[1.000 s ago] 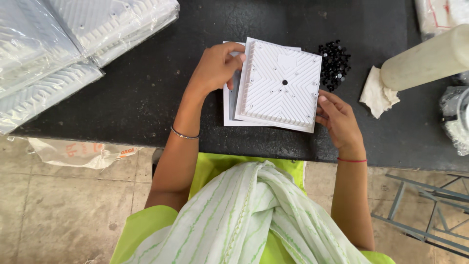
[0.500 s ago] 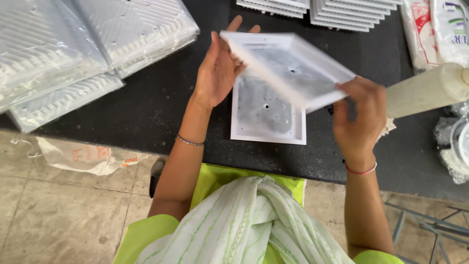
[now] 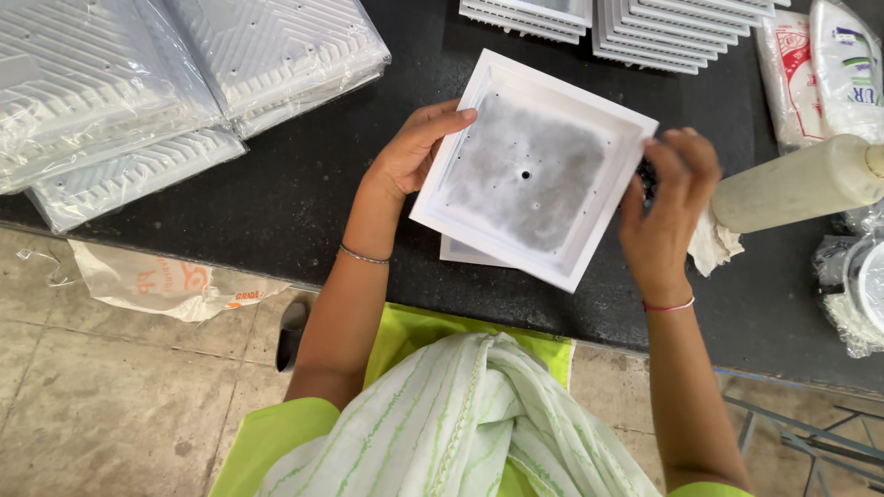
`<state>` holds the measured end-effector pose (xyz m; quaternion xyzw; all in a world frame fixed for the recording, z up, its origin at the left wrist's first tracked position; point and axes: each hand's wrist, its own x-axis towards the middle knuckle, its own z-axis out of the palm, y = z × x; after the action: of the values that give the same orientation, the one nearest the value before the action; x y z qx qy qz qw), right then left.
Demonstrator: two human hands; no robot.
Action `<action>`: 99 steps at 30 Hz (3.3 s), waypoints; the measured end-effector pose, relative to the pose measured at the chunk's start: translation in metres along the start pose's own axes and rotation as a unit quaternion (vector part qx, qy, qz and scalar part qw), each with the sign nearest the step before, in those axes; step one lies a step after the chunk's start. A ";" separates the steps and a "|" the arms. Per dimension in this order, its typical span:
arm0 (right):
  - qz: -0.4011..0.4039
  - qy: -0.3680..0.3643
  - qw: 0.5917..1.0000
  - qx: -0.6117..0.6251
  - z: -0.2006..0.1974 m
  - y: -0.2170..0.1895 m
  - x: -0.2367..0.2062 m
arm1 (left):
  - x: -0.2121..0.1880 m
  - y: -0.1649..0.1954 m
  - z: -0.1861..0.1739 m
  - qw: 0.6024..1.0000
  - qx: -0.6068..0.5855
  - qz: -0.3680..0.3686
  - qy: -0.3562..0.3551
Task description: The person unwraps a plastic film from a white square decorative panel, inserts small black pins into the holes on its face, wipes the panel surface with a cloth, and stacks the finished panel with others on the work table.
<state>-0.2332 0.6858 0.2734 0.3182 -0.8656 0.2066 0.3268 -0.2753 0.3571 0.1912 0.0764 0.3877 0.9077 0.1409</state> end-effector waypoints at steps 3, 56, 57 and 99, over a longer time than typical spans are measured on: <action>0.103 0.022 0.993 0.060 0.000 0.003 -0.005 | 0.006 -0.003 0.004 0.999 -0.007 0.025 0.024; -0.097 -0.100 0.990 0.014 0.057 -0.057 0.021 | 0.025 -0.020 -0.002 0.970 -0.126 0.163 0.128; -0.105 -0.100 0.989 0.006 0.059 -0.056 0.024 | 0.026 -0.019 -0.001 0.969 -0.129 0.162 0.133; -0.140 -0.117 0.982 -0.055 0.293 0.153 0.226 | 0.050 0.018 -0.046 0.968 -0.086 0.137 0.193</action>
<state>-0.5970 0.5348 0.2025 0.4398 -0.8547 0.0722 0.2662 -0.3375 0.3297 0.1741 -0.0606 0.3136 0.9460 -0.0559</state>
